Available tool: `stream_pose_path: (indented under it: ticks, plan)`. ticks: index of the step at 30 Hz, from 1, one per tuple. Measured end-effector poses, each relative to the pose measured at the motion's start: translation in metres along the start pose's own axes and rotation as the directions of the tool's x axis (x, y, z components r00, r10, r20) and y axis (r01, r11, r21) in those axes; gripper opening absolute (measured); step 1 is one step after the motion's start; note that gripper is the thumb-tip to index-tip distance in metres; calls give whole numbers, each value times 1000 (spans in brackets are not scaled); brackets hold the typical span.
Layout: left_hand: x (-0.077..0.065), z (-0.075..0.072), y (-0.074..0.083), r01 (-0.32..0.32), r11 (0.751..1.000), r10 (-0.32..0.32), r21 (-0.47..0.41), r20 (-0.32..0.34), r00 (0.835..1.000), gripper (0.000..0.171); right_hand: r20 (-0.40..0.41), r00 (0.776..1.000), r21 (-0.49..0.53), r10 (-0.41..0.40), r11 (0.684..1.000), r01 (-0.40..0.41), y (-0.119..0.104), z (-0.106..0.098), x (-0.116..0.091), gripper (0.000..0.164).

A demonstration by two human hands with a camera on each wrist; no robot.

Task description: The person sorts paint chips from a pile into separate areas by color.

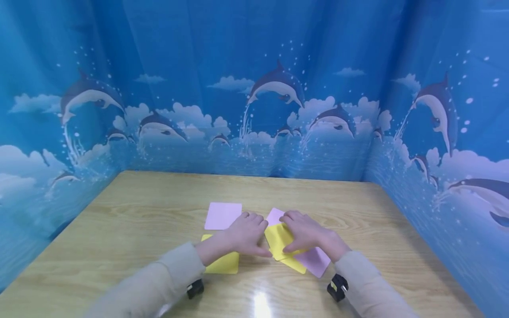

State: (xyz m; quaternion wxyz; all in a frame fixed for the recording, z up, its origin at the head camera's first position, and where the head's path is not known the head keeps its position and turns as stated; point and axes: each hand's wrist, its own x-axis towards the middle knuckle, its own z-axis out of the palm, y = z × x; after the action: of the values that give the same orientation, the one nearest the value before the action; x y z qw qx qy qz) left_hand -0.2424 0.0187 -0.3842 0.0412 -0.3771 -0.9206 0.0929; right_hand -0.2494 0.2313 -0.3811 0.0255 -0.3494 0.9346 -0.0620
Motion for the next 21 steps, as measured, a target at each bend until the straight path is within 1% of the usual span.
stream_pose_path:
  ticks: [2,5,7,11,18,21]
  plan:
    - [5,1,5,14,1000,-14,4,12,1000,73,5,1000,-2,-4,1000,4,3,1,-2,77]
    - [10,2,11,26,1000,-26,-7,37,999,73,32,999,9,12,1000,-12,7,3,-4,79]
    - [13,4,15,22,1000,-21,-14,51,998,74,54,998,22,30,999,-31,9,3,-5,80]
    - [17,5,22,19,999,-17,-27,67,998,77,77,996,28,37,999,-40,12,4,-6,81]
    - [20,8,29,40,999,-42,35,75,996,78,114,992,22,45,999,-48,11,4,-3,84]
    - [21,8,29,44,998,-48,41,86,995,77,117,992,19,51,998,-54,11,4,-4,83]
